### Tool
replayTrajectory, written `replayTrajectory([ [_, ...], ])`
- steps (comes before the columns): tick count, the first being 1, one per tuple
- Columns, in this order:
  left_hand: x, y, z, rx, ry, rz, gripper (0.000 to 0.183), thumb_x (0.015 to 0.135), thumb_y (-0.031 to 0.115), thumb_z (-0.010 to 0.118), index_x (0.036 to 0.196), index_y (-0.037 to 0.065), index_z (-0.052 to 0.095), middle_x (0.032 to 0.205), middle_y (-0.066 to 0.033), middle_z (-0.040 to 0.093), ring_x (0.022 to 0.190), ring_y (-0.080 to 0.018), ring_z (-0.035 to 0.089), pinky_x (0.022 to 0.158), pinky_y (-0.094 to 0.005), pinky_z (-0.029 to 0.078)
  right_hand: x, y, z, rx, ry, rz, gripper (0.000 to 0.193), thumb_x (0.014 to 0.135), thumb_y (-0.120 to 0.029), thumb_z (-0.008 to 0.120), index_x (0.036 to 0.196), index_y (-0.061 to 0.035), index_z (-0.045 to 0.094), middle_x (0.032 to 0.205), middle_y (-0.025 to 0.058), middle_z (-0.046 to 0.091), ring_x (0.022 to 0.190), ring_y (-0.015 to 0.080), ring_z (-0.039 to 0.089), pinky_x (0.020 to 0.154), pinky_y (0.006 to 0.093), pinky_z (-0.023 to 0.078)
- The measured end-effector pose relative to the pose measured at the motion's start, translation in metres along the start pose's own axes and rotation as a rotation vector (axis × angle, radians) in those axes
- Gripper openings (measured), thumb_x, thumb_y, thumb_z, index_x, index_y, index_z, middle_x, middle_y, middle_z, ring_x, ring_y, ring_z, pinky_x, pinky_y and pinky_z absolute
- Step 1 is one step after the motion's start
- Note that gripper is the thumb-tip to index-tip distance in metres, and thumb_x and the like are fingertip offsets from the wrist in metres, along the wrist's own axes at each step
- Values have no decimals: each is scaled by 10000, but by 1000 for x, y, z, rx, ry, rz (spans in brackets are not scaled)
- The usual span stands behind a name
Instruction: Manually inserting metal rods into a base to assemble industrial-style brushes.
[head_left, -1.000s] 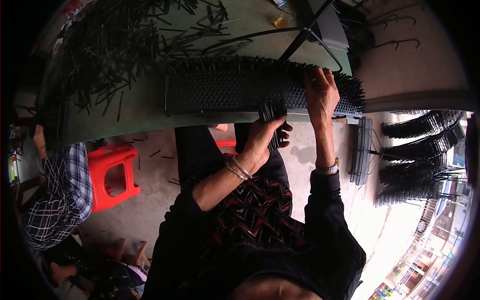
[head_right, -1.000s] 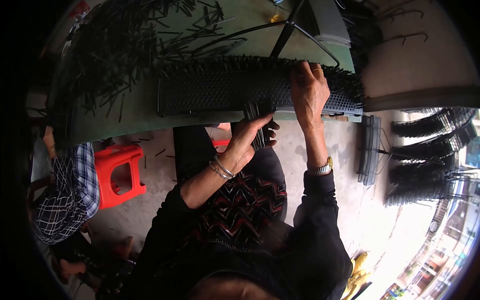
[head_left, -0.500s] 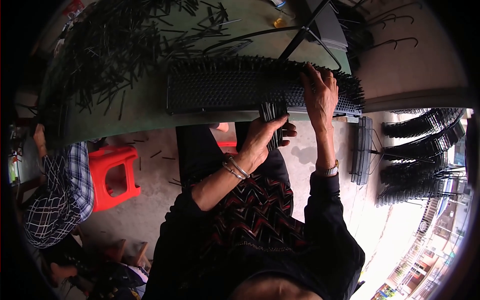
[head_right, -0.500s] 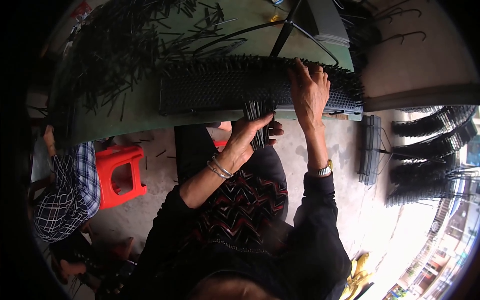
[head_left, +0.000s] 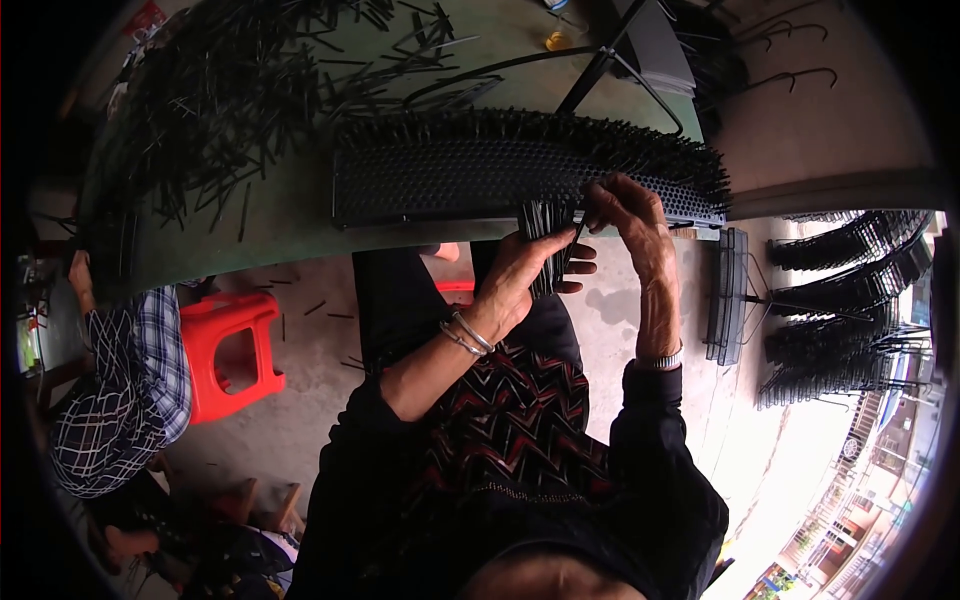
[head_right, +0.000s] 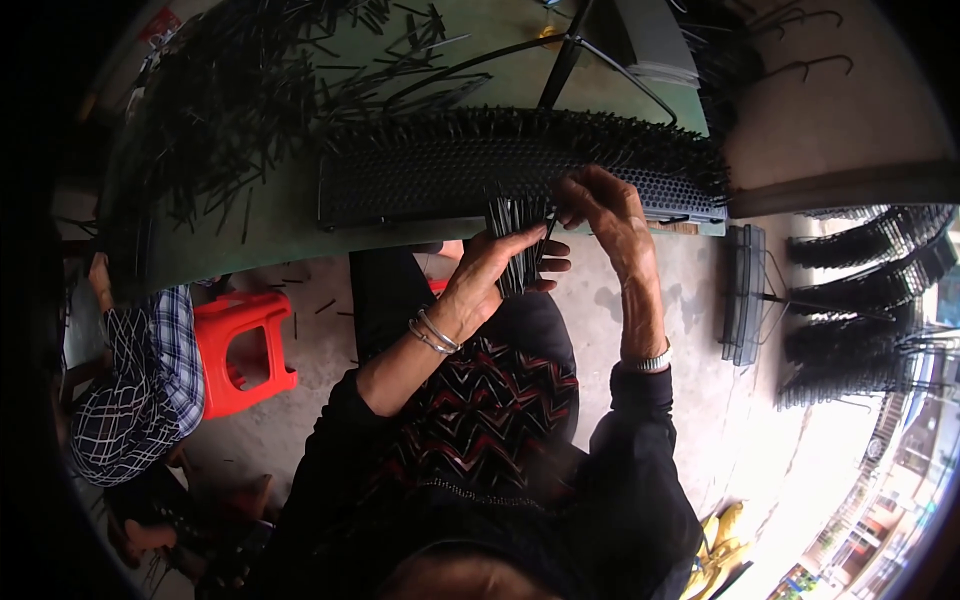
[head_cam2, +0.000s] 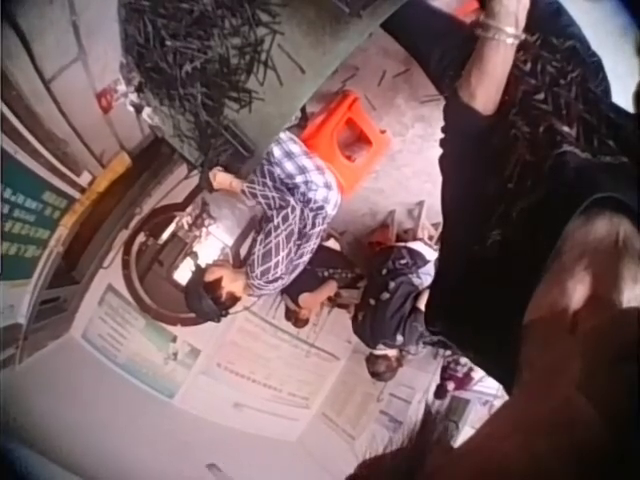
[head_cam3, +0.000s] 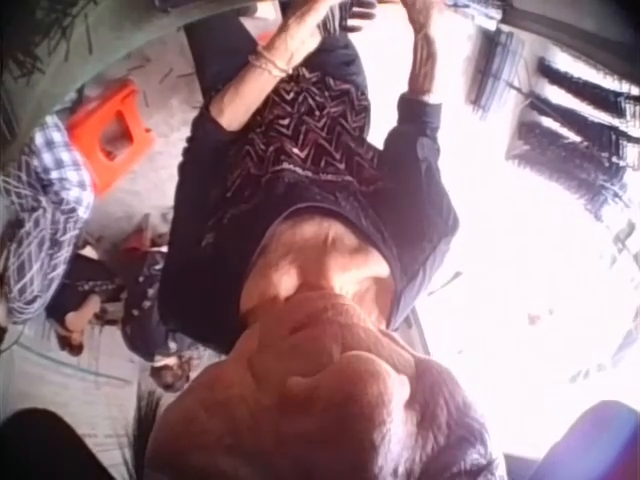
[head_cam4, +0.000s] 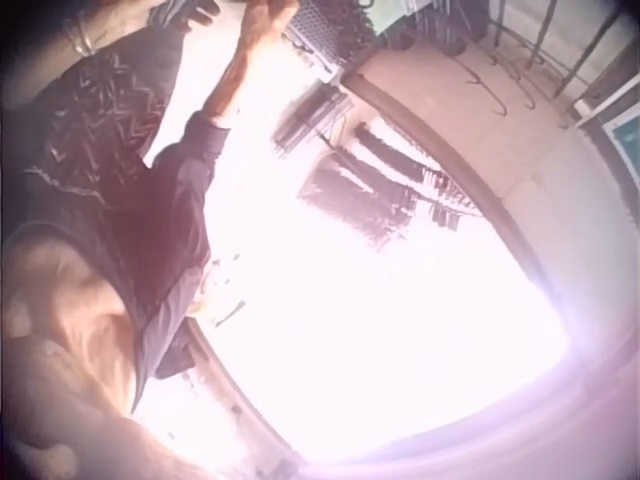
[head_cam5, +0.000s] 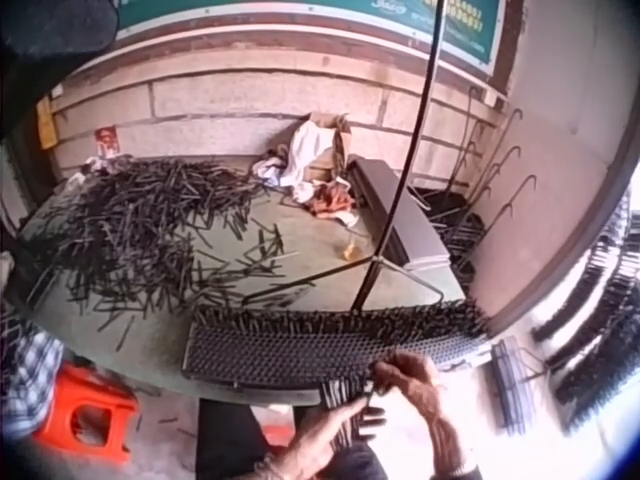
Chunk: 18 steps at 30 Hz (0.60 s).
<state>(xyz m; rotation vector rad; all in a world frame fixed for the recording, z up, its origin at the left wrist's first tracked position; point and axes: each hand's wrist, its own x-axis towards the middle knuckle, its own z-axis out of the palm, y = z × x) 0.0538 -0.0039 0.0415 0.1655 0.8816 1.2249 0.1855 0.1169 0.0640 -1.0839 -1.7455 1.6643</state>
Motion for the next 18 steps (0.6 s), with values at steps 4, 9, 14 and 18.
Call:
replayTrajectory([
  [4,3,0,0,56,28,-10,312,923,292,612,1111,46,648,970,-105,698,849,-208,701,657,-314,542,-6,-1,2,-93,-53,26,144,909,-118,617,923,24,635,762,52,627,671,110,579,631,246,478],
  [9,2,0,4,106,56,14,269,910,283,632,1058,63,677,947,-83,707,831,-194,704,649,-307,538,-8,0,-1,-137,-70,-6,134,910,-89,606,931,42,629,764,63,631,680,116,603,631,258,490],
  [14,6,-6,0,108,64,50,273,901,283,645,1076,74,667,961,-73,709,824,-187,705,638,-305,537,-11,-7,-4,-199,-120,-23,124,912,-68,596,935,51,624,781,76,653,708,126,634,651,263,506],
  [18,14,-8,-6,30,131,35,306,914,310,632,1116,80,632,994,-85,704,852,-204,702,664,-323,560,-17,-17,-9,-229,33,-30,118,916,-44,567,966,52,616,809,90,684,755,143,663,688,260,517],
])
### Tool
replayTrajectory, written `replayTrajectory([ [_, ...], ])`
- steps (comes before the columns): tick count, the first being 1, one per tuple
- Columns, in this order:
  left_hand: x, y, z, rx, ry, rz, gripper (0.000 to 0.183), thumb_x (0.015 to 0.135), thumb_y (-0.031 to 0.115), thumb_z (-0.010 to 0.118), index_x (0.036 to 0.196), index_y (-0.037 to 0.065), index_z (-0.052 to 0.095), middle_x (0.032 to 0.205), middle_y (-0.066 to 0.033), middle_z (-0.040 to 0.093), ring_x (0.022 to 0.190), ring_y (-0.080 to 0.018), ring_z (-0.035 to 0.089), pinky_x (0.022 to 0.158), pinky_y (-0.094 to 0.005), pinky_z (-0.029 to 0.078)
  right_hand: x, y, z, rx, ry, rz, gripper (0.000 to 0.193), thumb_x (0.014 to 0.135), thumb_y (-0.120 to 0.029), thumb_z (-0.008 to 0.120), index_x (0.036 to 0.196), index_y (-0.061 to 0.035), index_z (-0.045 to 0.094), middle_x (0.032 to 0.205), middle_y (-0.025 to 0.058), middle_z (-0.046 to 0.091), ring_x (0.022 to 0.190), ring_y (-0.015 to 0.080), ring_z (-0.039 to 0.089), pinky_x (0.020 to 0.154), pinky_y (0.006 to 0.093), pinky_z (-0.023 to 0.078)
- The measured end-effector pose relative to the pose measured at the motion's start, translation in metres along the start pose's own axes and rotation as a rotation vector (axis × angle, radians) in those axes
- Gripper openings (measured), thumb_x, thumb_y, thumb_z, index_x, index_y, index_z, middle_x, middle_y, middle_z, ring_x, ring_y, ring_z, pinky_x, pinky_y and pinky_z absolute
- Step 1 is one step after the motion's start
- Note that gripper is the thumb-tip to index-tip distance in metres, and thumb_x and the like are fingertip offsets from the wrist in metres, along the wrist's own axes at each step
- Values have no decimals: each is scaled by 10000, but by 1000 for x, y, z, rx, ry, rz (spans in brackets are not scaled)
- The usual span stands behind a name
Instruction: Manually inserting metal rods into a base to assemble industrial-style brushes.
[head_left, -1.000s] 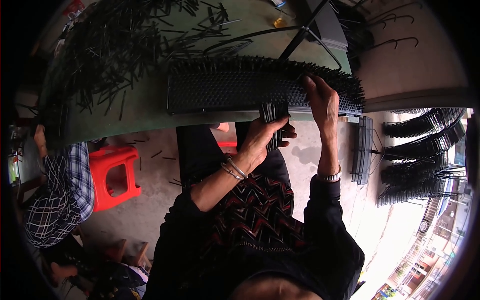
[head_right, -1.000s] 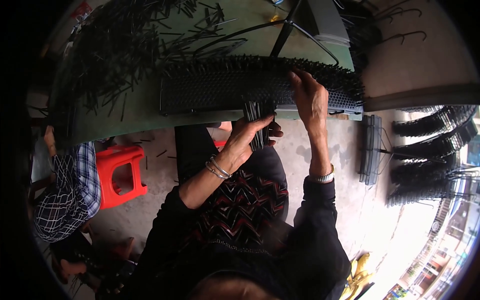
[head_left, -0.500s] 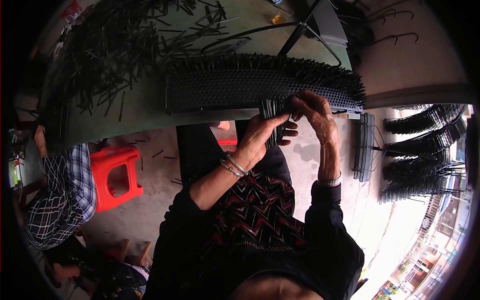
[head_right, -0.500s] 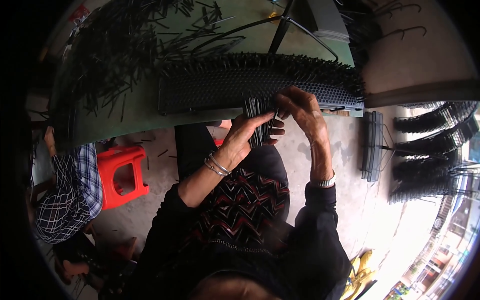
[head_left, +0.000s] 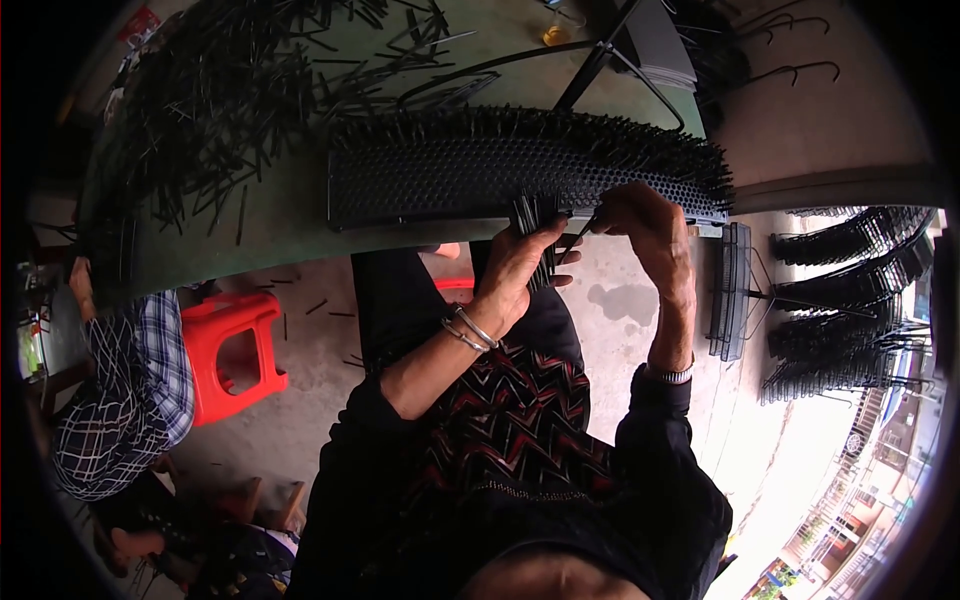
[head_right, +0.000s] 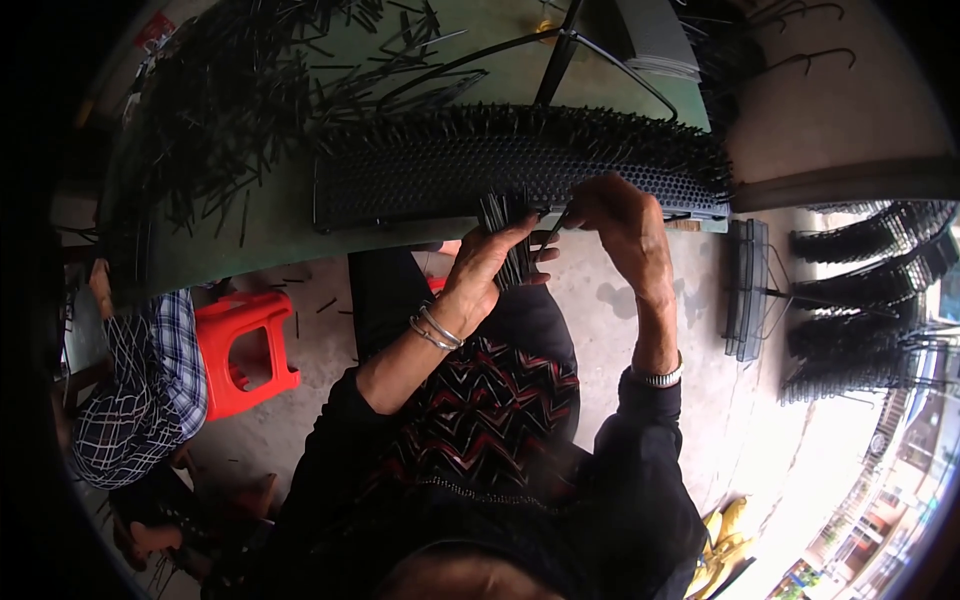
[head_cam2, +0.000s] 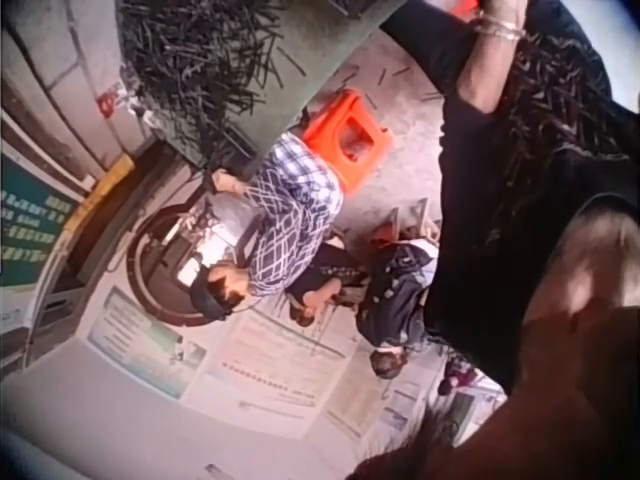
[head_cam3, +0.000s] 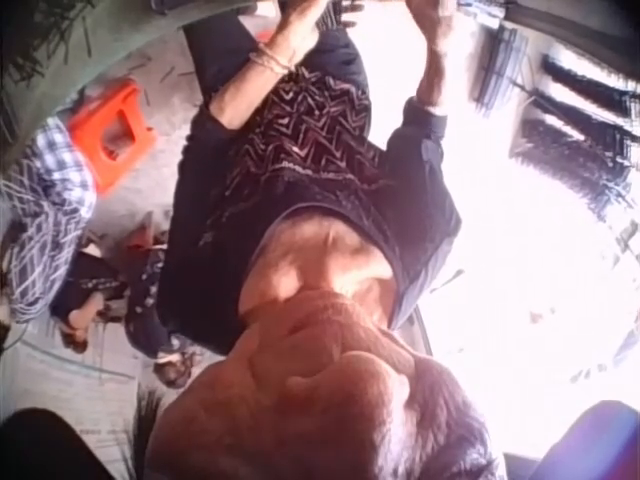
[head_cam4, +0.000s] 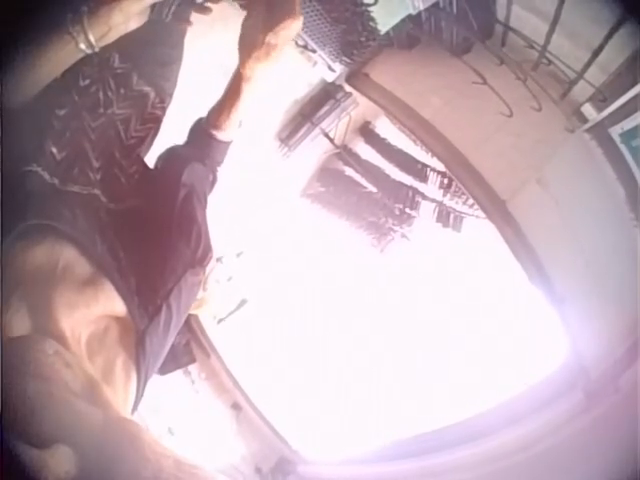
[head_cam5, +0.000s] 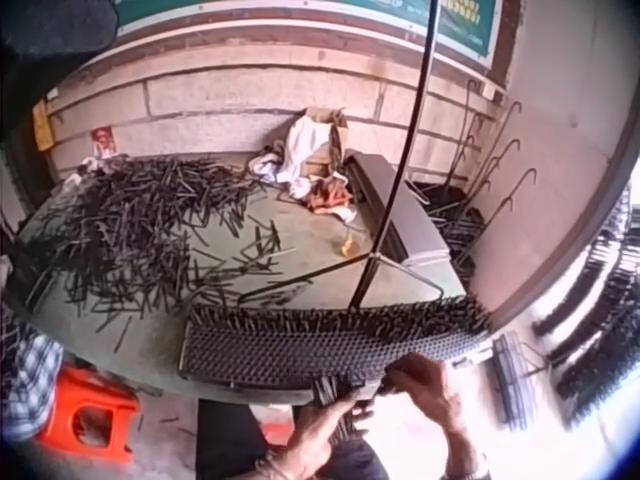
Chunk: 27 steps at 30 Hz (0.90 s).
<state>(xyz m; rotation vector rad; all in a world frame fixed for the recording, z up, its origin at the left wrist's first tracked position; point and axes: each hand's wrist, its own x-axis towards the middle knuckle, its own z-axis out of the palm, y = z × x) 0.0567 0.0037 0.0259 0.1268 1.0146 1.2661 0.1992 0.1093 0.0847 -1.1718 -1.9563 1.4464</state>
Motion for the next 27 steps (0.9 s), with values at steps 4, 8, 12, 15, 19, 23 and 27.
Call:
replayTrajectory([
  [4,5,-5,-1,-86,-40,-58,306,929,315,613,1111,69,613,1004,-121,691,889,-235,694,702,-357,578,6,-4,-3,-152,439,-225,115,923,-41,555,985,21,628,834,86,694,809,136,679,740,256,530],
  [8,7,-10,6,-149,-58,-78,272,937,260,606,1100,43,610,995,-142,681,898,-252,691,729,-360,577,20,4,8,-363,651,-388,112,922,-25,558,1001,-8,636,842,69,698,807,127,680,700,254,523],
  [12,9,-12,6,-170,-43,-56,247,934,217,607,1094,29,612,988,-139,680,899,-258,691,745,-359,576,30,14,17,-517,739,-515,110,907,-31,593,1007,-33,639,875,70,696,786,157,685,669,272,520],
  [15,8,-12,8,-213,-7,-33,152,900,189,627,981,60,631,857,-96,690,764,-215,689,615,-319,530,29,16,25,-573,723,-518,104,900,-30,598,996,-36,637,865,83,685,759,191,679,659,294,516],
  [19,6,-10,8,-222,0,-71,142,897,180,627,967,57,624,857,-90,687,764,-209,690,617,-311,523,26,8,28,-562,741,-489,74,906,-45,597,972,-43,630,835,92,672,714,202,655,647,307,508],
  [23,4,-8,8,-198,-1,-74,146,895,191,635,960,62,614,871,-91,686,778,-215,693,628,-313,527,27,11,27,-593,746,-506,68,909,-52,599,972,-44,624,835,92,667,698,203,649,641,306,506],
  [27,4,-9,5,-209,-3,-64,167,894,200,641,972,56,608,873,-98,685,787,-220,694,636,-314,530,24,9,32,-613,763,-475,64,913,-60,601,972,-43,619,846,92,663,720,204,651,650,307,506],
])
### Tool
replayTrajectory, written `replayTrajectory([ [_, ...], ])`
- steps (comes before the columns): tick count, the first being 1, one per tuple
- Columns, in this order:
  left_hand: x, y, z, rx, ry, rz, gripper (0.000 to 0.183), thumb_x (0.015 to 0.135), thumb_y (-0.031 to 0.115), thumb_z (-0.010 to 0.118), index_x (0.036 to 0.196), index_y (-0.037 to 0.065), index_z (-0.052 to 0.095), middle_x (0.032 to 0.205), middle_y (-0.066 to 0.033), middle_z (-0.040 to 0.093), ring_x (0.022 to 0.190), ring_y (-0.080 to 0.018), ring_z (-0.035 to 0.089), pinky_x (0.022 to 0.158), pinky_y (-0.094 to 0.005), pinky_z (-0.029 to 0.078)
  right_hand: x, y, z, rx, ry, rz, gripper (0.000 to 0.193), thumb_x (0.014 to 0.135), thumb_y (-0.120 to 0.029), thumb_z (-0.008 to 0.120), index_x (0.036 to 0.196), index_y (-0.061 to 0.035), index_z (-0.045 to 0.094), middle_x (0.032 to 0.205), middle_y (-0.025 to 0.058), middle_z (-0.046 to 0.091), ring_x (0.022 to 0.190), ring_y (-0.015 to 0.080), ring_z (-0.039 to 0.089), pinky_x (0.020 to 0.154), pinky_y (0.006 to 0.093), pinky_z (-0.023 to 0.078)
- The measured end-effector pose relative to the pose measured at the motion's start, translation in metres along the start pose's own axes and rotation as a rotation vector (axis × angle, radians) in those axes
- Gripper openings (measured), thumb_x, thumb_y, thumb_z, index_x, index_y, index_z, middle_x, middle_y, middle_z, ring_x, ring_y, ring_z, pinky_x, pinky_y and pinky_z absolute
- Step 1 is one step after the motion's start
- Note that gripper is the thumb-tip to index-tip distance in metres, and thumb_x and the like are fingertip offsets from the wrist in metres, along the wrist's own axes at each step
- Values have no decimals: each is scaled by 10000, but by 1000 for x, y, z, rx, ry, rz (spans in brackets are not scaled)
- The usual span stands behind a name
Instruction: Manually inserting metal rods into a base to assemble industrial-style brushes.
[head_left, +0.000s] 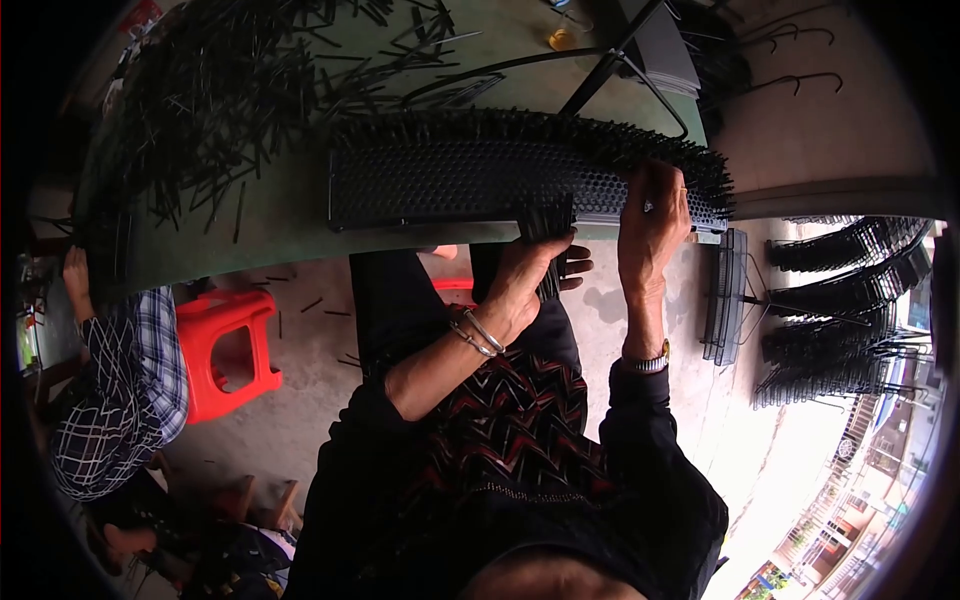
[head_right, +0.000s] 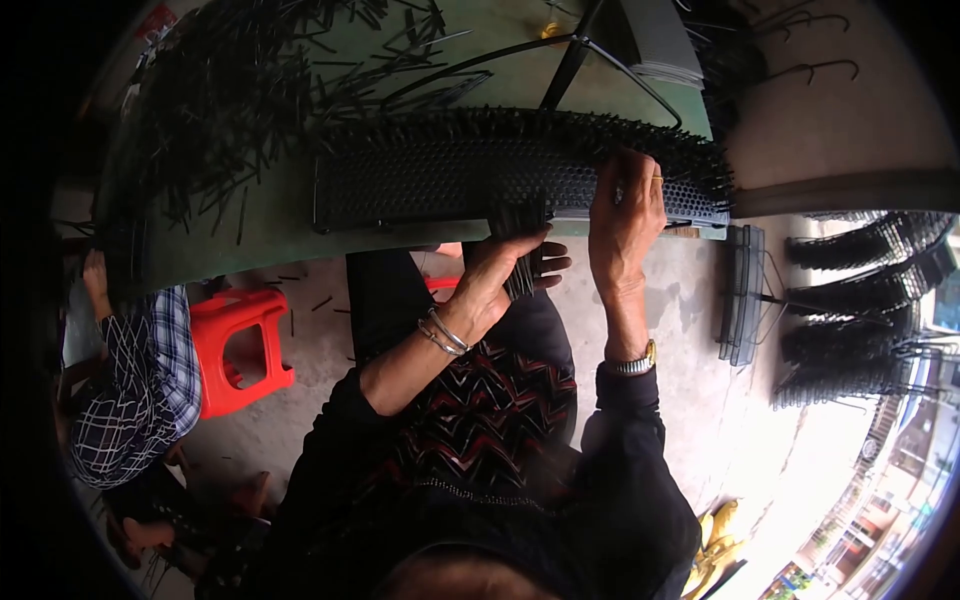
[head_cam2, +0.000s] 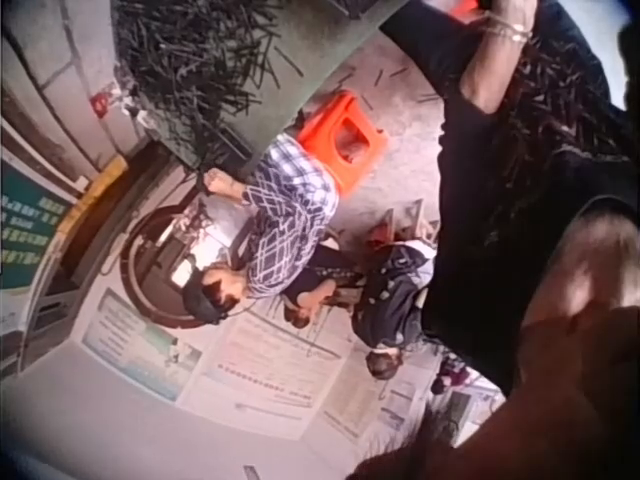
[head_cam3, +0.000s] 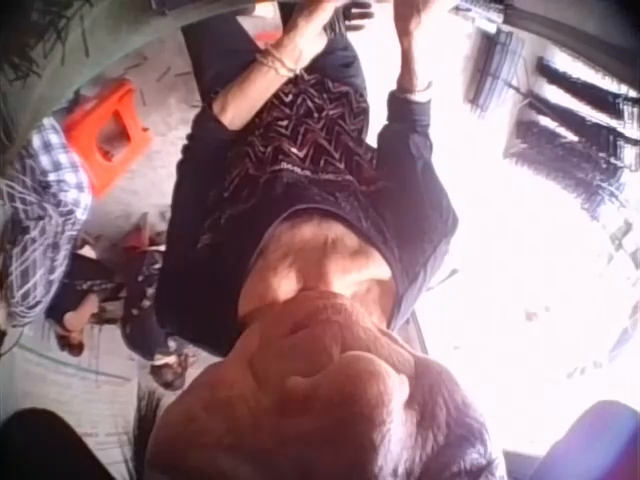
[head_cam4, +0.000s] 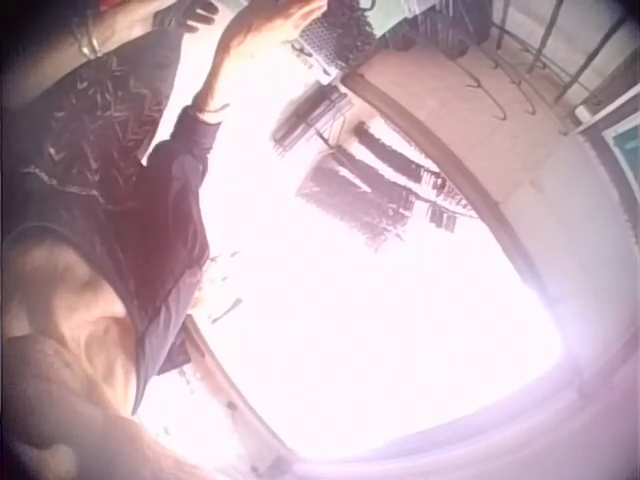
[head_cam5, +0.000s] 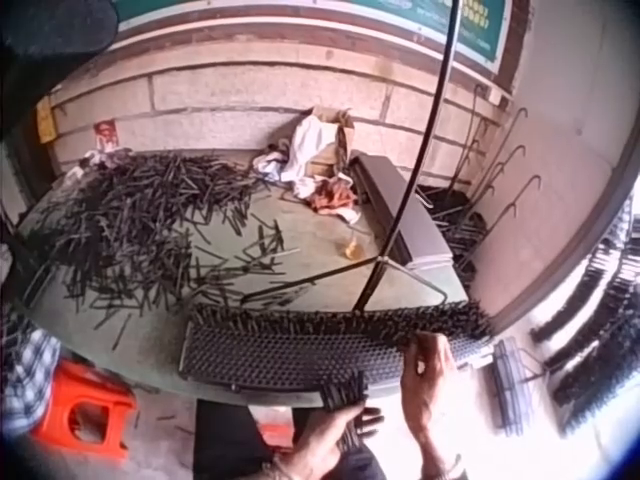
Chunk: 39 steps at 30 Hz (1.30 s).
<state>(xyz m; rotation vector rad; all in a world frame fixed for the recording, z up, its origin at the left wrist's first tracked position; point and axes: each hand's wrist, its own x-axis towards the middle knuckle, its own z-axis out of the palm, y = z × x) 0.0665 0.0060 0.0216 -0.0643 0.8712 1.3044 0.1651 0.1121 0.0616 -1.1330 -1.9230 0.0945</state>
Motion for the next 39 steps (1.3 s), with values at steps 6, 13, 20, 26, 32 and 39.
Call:
replayTrajectory([
  [6,1,2,-4,32,-32,-10,265,936,200,591,1125,15,595,995,-144,677,903,-262,692,758,-366,574,-2,0,3,14,16,-15,58,910,-68,609,963,-43,612,852,90,665,744,202,656,662,306,508],
  [13,2,0,-3,51,-14,-8,183,895,228,637,942,54,608,837,-116,683,712,-208,658,576,-308,494,6,-2,-6,48,-5,19,49,917,-71,595,954,-40,604,822,91,674,727,215,667,661,310,510],
  [20,0,1,-4,104,-31,-1,176,891,230,638,941,64,615,799,-100,675,692,-195,647,555,-297,462,4,4,3,7,-17,28,32,904,-54,578,926,-33,587,818,115,668,707,240,655,641,327,500],
  [26,-3,0,-2,88,-40,63,208,912,207,616,1009,25,646,873,-116,692,757,-187,665,622,-305,502,9,11,11,55,-120,30,30,874,-27,580,902,-30,591,795,146,621,706,294,618,634,358,482],
  [32,-4,3,-1,122,-43,75,233,910,223,630,1024,21,652,897,-112,703,747,-174,658,611,-288,483,13,22,17,-62,-180,-96,86,896,-100,615,966,-64,649,851,114,598,744,264,619,633,353,482],
  [39,-4,3,-1,121,-62,104,240,911,241,629,1025,31,654,909,-108,710,763,-165,662,614,-278,469,1,21,15,-236,-158,44,213,916,-187,621,1111,-159,702,924,85,600,778,241,622,662,348,494],
])
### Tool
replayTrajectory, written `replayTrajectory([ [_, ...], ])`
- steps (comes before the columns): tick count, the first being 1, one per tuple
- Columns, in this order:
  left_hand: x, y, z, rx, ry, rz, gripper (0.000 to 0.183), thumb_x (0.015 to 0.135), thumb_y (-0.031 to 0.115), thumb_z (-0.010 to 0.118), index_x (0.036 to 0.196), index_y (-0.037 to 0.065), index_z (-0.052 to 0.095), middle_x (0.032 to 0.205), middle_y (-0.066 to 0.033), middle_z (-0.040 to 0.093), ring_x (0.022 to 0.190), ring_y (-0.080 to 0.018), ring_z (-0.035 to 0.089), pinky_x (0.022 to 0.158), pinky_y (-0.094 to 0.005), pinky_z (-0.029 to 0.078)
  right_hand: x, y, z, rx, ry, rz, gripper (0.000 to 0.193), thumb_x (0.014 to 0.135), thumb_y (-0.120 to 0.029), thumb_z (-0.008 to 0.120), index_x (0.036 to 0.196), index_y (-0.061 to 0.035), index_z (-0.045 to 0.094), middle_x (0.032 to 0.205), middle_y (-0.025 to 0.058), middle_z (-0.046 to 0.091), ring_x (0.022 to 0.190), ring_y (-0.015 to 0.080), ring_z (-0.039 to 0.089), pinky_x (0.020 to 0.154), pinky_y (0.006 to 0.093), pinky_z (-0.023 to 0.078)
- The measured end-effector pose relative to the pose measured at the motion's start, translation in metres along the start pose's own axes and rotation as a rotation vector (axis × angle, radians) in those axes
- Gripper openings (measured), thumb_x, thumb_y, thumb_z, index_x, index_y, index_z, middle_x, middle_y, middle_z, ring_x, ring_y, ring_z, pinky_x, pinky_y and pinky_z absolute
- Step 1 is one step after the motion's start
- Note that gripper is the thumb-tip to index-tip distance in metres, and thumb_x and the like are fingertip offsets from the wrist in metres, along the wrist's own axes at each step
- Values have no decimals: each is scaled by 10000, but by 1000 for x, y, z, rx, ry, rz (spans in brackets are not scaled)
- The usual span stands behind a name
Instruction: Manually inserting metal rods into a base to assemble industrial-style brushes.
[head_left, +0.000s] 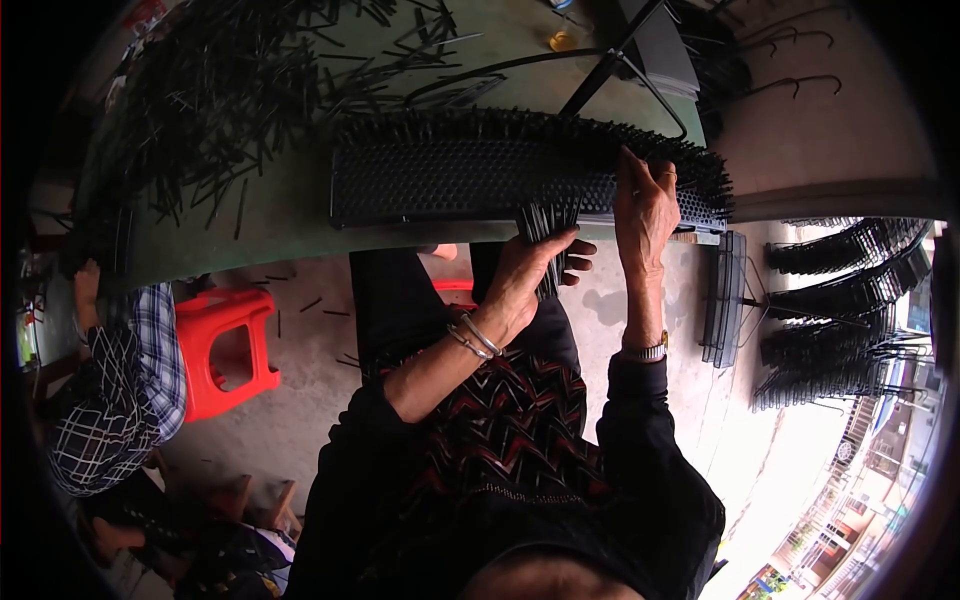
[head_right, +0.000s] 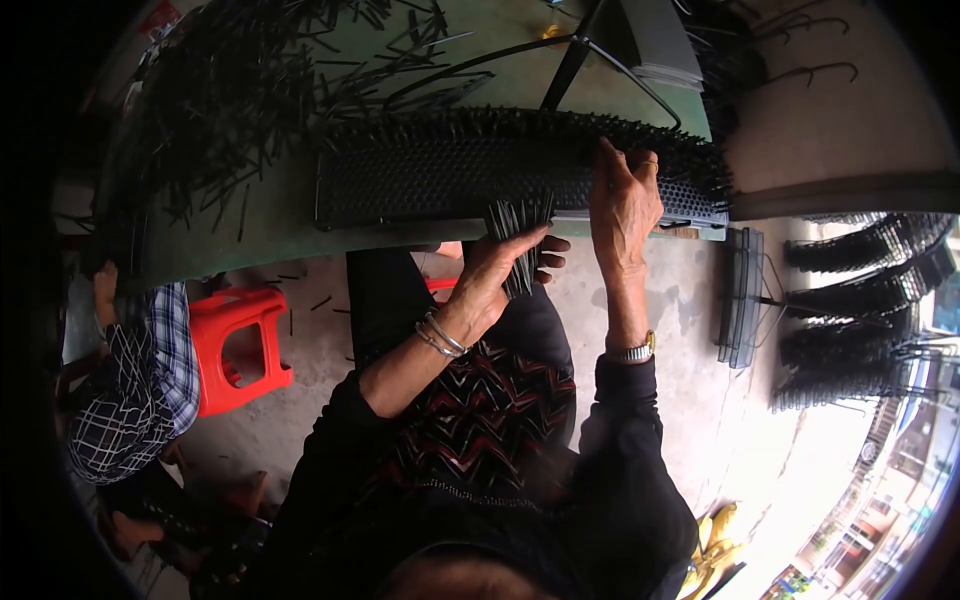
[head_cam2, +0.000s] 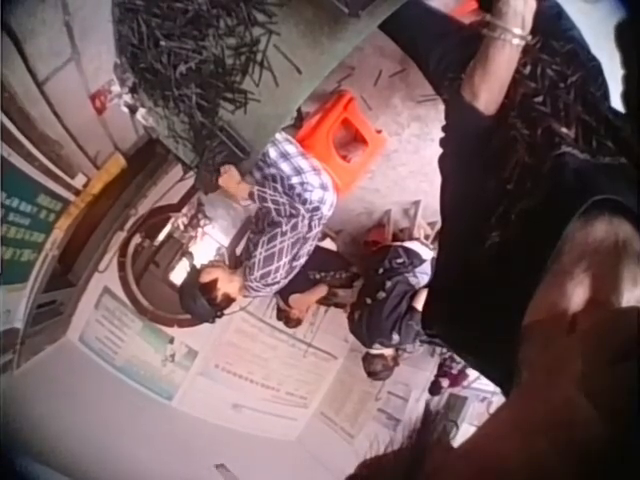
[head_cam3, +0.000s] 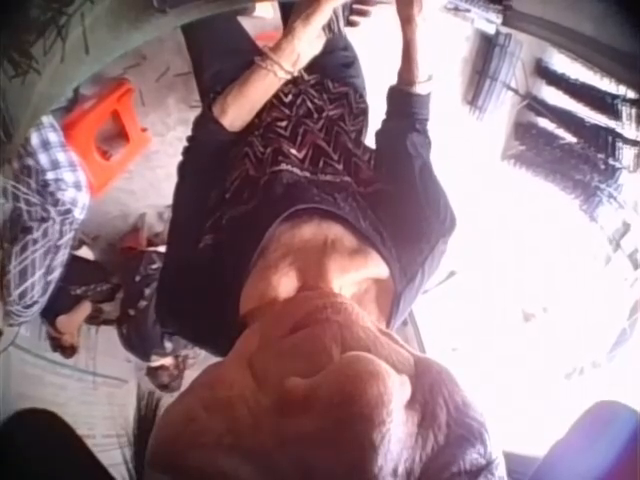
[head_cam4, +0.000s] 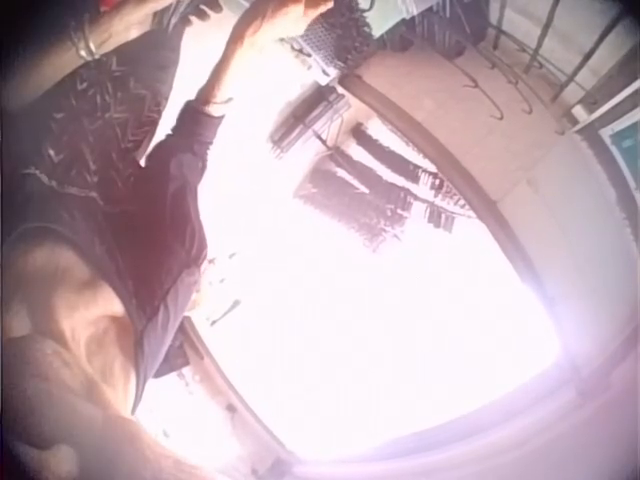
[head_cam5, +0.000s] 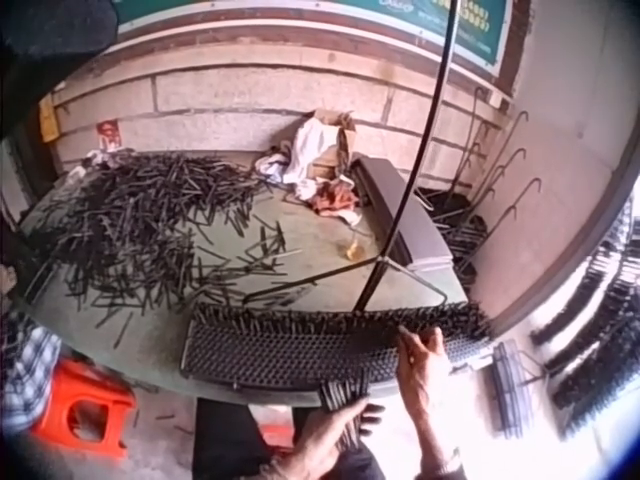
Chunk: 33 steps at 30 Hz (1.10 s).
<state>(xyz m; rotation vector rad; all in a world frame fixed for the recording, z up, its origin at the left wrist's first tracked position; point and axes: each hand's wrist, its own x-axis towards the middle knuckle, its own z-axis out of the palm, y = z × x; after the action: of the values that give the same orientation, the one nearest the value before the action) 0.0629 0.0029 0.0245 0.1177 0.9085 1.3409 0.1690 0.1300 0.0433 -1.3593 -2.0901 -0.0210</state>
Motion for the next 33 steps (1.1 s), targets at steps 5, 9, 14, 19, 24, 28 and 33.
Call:
replayTrajectory([
  [5,-5,6,2,32,27,23,224,883,232,643,1001,43,650,893,-95,717,770,-184,684,622,-288,472,-5,-6,-14,315,-151,8,259,913,-222,625,1146,-124,682,934,157,625,762,268,635,640,355,500],
  [9,-8,5,5,88,10,39,247,881,243,645,1021,41,662,916,-79,720,783,-177,689,621,-284,470,-15,-2,-26,847,-689,247,204,923,-144,620,1049,13,650,817,74,645,704,120,587,641,266,473],
  [14,-12,5,5,135,-33,54,273,881,258,648,1047,43,665,951,-74,720,786,-167,691,622,-286,479,-14,-2,-31,947,-672,273,122,920,-74,601,965,36,631,772,34,619,691,84,568,629,241,475],
  [19,-6,4,0,22,61,-9,263,892,274,641,1052,66,659,925,-78,716,795,-159,679,638,-291,490,-5,-6,-45,885,-561,326,97,919,-47,571,945,33,620,782,68,667,720,106,628,661,240,500],
  [24,-3,9,-4,26,67,-76,296,952,273,561,1146,63,637,981,-96,691,889,-193,667,682,-338,559,4,-14,-42,692,-110,222,107,922,-50,568,990,21,610,830,96,694,778,139,677,710,260,529],
  [28,1,3,-1,-23,21,-110,311,967,248,528,1187,48,620,979,-113,670,879,-211,669,720,-368,573,11,-8,-15,460,56,36,81,926,-64,572,980,-17,611,812,82,709,746,124,674,681,261,524],
  [33,3,0,0,-62,59,-121,302,961,251,542,1172,52,624,973,-108,672,869,-211,674,723,-371,575,14,-10,0,425,109,-27,62,920,-75,594,970,-46,618,786,66,707,676,116,650,622,263,494],
])
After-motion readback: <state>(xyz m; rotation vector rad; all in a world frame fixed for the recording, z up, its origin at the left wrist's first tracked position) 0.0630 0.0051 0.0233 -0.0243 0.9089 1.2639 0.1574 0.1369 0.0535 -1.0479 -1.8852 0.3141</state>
